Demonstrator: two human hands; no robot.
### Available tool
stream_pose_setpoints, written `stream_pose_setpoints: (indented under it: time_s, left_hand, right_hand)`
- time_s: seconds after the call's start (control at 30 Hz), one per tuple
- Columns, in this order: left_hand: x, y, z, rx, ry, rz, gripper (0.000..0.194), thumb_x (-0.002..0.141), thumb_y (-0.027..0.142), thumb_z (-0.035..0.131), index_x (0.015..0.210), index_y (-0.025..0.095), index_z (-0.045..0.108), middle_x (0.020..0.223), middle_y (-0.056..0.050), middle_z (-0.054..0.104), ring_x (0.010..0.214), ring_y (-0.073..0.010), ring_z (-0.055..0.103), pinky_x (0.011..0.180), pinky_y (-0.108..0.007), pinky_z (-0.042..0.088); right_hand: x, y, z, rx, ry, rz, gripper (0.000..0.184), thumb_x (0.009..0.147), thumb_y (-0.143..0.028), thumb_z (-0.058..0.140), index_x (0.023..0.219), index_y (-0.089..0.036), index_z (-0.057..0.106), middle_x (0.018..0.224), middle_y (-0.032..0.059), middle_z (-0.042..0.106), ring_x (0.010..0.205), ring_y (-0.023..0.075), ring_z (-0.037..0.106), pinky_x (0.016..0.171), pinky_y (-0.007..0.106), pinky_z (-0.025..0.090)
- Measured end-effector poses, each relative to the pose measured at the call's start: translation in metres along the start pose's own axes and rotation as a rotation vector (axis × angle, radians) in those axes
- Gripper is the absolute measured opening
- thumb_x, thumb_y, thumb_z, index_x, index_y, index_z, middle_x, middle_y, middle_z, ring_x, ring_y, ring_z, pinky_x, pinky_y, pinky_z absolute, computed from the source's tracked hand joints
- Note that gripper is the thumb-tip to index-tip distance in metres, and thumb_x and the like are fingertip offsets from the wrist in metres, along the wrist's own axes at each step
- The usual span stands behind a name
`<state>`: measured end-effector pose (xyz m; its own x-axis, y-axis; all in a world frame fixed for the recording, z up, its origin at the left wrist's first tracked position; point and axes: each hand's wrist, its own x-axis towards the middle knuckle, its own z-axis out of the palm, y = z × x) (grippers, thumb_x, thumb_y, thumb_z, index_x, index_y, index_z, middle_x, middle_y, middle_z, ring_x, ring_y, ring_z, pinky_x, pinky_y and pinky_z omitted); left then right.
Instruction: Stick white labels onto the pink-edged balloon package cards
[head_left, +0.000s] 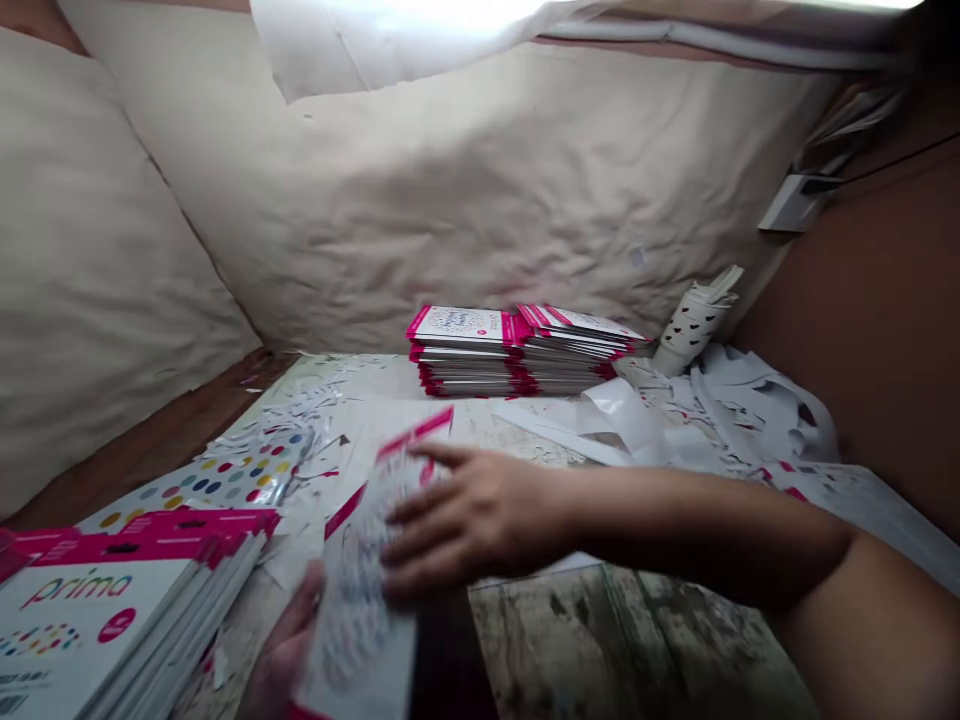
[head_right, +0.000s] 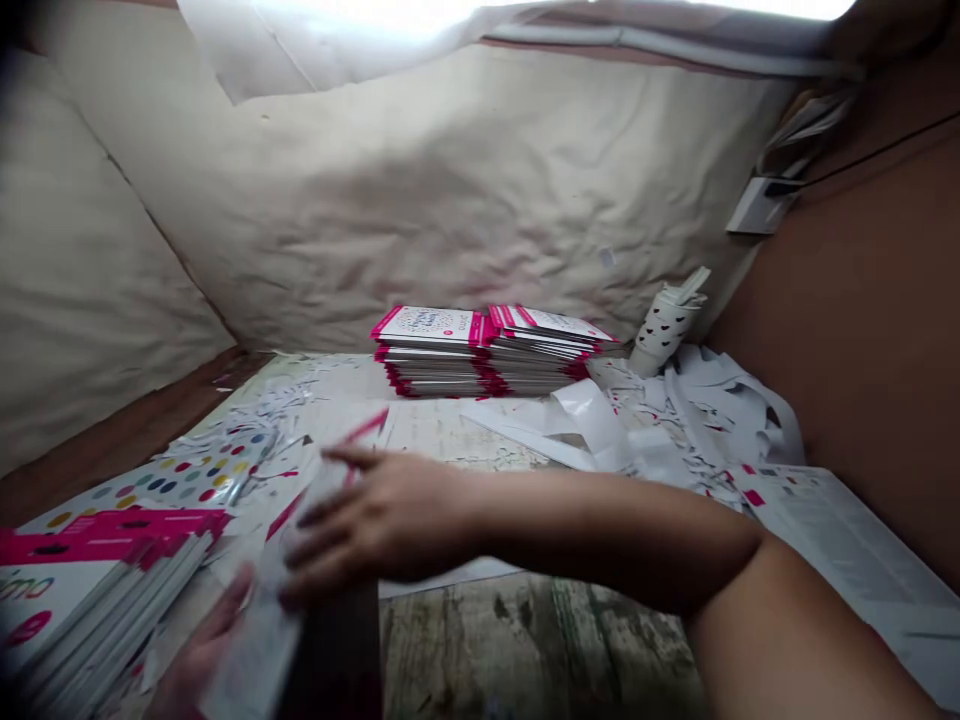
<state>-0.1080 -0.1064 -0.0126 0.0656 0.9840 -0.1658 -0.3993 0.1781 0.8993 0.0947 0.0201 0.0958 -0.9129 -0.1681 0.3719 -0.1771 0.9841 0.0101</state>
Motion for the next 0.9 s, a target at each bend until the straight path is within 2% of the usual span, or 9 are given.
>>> stream_pose_setpoints:
  time_s: [0.07,0.17,0.23,0.3,0.37,0.47,0.7,0.8,0.9]
  left_hand:
    - [-0.005,-0.003,0.012,-0.1,0.047,-0.132,0.056,0.078,0.059,0.052,0.122,0.024,0.058,0.096,-0.01,0.072,0.104,-0.0311,0.062,0.085,-0.049,0.051]
    - [-0.01,-0.011,0.038,-0.178,0.217,-0.254,0.063,0.07,0.037,0.07,0.127,0.022,0.05,0.096,-0.009,0.072,0.095,-0.0311,0.066,0.077,-0.044,0.055]
    - [-0.011,-0.018,0.059,-0.098,0.297,-0.108,0.062,0.063,0.029,0.077,0.12,0.022,0.055,0.089,-0.006,0.073,0.087,-0.0293,0.068,0.07,-0.039,0.057]
    - [-0.012,-0.024,0.081,0.024,0.294,0.07,0.056,0.055,0.026,0.082,0.106,0.019,0.062,0.079,-0.004,0.072,0.08,-0.0285,0.068,0.064,-0.035,0.058]
    - [-0.013,-0.025,0.103,0.148,0.261,0.196,0.05,0.05,0.026,0.084,0.096,0.018,0.066,0.074,-0.003,0.071,0.078,-0.0277,0.067,0.064,-0.034,0.058]
    - [-0.016,-0.02,0.132,0.289,0.177,0.39,0.059,0.053,0.035,0.083,0.106,0.02,0.061,0.089,-0.005,0.07,0.088,-0.0267,0.065,0.074,-0.035,0.056]
    - [-0.014,-0.022,0.145,0.387,-0.087,0.703,0.09,0.054,0.052,0.078,0.13,0.025,0.039,0.114,-0.011,0.061,0.1,-0.0263,0.061,0.089,-0.042,0.049]
    - [-0.014,-0.04,0.131,0.45,-0.121,0.613,0.066,0.056,0.033,0.083,0.116,0.024,0.056,0.105,-0.008,0.066,0.095,-0.0245,0.063,0.084,-0.037,0.051]
    - [-0.016,-0.061,0.119,0.495,-0.025,0.35,0.028,0.06,0.026,0.08,0.086,0.019,0.071,0.089,-0.006,0.071,0.082,-0.0227,0.065,0.073,-0.032,0.054]
  right_hand:
    - [-0.029,-0.033,0.008,0.092,0.017,-0.014,0.027,0.087,-0.015,0.048,0.101,-0.029,0.066,0.118,-0.0016,0.064,0.123,0.0153,0.047,0.114,0.044,0.009]
    - [-0.072,-0.064,0.007,0.325,0.304,0.468,0.04,0.083,-0.012,0.052,0.119,-0.029,0.056,0.135,0.0042,0.051,0.134,0.0181,0.033,0.111,0.045,0.02]
    - [-0.092,-0.079,0.004,0.596,0.541,0.805,0.06,0.079,-0.024,0.063,0.134,-0.032,0.04,0.142,0.0073,0.042,0.132,0.0207,0.036,0.104,0.043,0.035]
    - [-0.105,-0.096,0.005,0.891,0.695,0.946,0.068,0.074,-0.039,0.069,0.134,-0.03,0.039,0.133,0.0101,0.051,0.12,0.0237,0.051,0.092,0.041,0.046]
    - [-0.114,-0.113,0.011,1.049,0.808,0.958,0.049,0.074,-0.044,0.068,0.118,-0.026,0.055,0.112,0.0088,0.064,0.101,0.0232,0.062,0.081,0.038,0.052]
    - [-0.124,-0.136,0.021,0.906,0.957,1.021,0.031,0.071,-0.036,0.073,0.097,-0.026,0.061,0.095,0.0045,0.066,0.085,0.0202,0.065,0.073,0.034,0.053]
    - [-0.133,-0.153,0.038,0.804,1.036,0.99,0.07,0.052,-0.025,0.086,0.111,-0.032,0.049,0.093,0.0011,0.064,0.082,0.0209,0.063,0.075,0.035,0.053]
    - [-0.136,-0.151,0.046,0.802,1.054,1.047,0.055,0.051,-0.024,0.086,0.096,-0.03,0.057,0.086,-0.0007,0.063,0.073,0.0178,0.062,0.065,0.03,0.053]
    - [-0.144,-0.152,0.058,0.893,0.952,1.077,0.038,0.055,-0.027,0.084,0.087,-0.027,0.063,0.078,-0.001,0.065,0.069,0.0179,0.062,0.062,0.03,0.053]
